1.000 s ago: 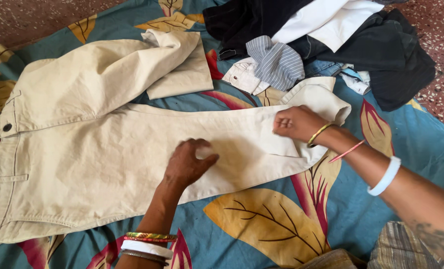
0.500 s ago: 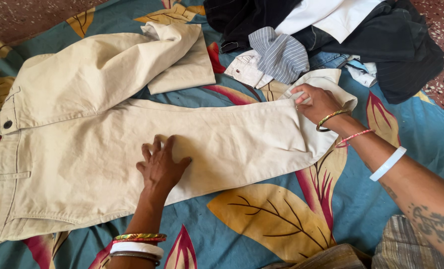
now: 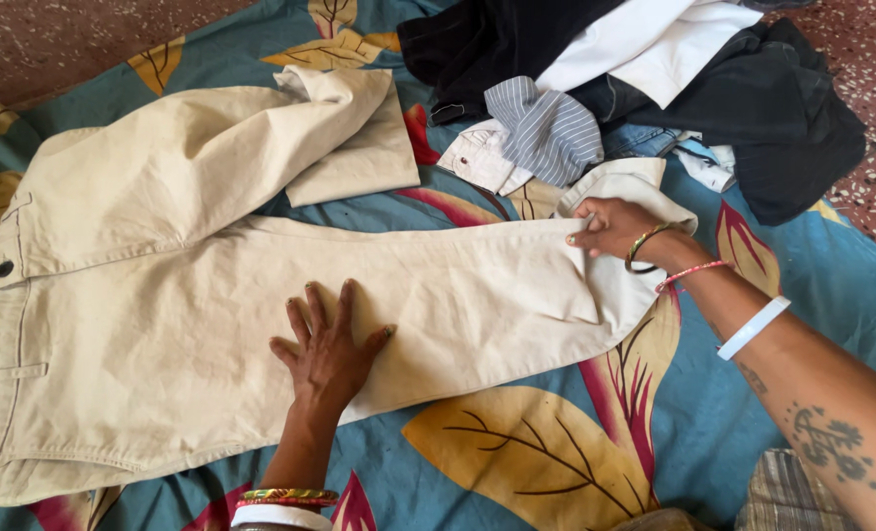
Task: The person picks up a pair of light-colored pants, aligns the legs, and folds them in half lengthwise before smoothing the fabric by hand on a bed.
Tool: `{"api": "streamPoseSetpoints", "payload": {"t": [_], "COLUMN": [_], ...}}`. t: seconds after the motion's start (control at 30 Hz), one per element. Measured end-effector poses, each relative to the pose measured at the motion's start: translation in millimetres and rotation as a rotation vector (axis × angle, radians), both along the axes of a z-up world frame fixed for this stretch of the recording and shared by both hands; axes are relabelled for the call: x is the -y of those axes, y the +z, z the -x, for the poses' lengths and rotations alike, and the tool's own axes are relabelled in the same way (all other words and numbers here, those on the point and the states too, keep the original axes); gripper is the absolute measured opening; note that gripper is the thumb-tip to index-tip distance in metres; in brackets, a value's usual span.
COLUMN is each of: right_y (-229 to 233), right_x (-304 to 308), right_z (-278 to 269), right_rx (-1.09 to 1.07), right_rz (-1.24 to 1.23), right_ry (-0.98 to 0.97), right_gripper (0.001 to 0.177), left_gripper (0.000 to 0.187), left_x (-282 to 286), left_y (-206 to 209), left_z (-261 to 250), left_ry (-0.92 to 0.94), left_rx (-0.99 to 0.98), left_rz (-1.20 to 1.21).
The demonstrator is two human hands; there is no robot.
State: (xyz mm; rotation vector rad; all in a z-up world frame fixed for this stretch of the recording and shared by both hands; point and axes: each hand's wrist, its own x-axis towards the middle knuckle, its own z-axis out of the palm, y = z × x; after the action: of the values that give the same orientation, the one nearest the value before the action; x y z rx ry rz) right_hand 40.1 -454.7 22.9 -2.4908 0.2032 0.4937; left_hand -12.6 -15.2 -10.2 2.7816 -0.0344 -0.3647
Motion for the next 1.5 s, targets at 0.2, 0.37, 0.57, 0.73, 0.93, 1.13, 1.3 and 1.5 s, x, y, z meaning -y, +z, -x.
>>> {"api": "streamPoseSetpoints", "payload": {"t": [0.2, 0.37, 0.57, 0.73, 0.93, 1.13, 1.3, 1.5], "right_y": [52, 38, 28, 13, -37, -52, -54, -59], "right_x": [-35, -58, -111, -204, -305, -317, -325, -333], "right_z": [-5, -4, 6, 22, 48, 38, 22, 2], "right_rx": [0.224, 0.026, 0.199, 0.289, 0.533, 0.532, 0.511, 0.528], "right_rz": [0.497, 0.566, 0.792, 0.694, 0.242, 0.271, 0.314, 0.317], "right_ry": [-0.098, -0.134, -0.031, 0.33, 0.521, 0.506, 0.517, 0.566], "right_gripper": [0.029, 0.048, 0.076, 0.07, 0.062, 0.062, 0.063, 0.069], "left_gripper": [0.091, 0.096, 0.097, 0.082, 0.073, 0.068, 0.067, 0.068], "left_x": [2, -1, -28, -55, -84, -107, -113, -125], "left_y": [-6, 5, 11, 4, -1, -8, -14, -24], "left_z": [3, 1, 0, 1, 15, 12, 10, 1], "left_ry": [-0.022, -0.019, 0.056, 0.162, 0.25, 0.297, 0.364, 0.413], "left_rx": [-0.012, -0.056, -0.11, -0.032, 0.068, 0.109, 0.242, 0.317], "left_rz": [-0.033, -0.024, 0.009, -0.02, 0.002, -0.028, -0.003, 0.007]}}
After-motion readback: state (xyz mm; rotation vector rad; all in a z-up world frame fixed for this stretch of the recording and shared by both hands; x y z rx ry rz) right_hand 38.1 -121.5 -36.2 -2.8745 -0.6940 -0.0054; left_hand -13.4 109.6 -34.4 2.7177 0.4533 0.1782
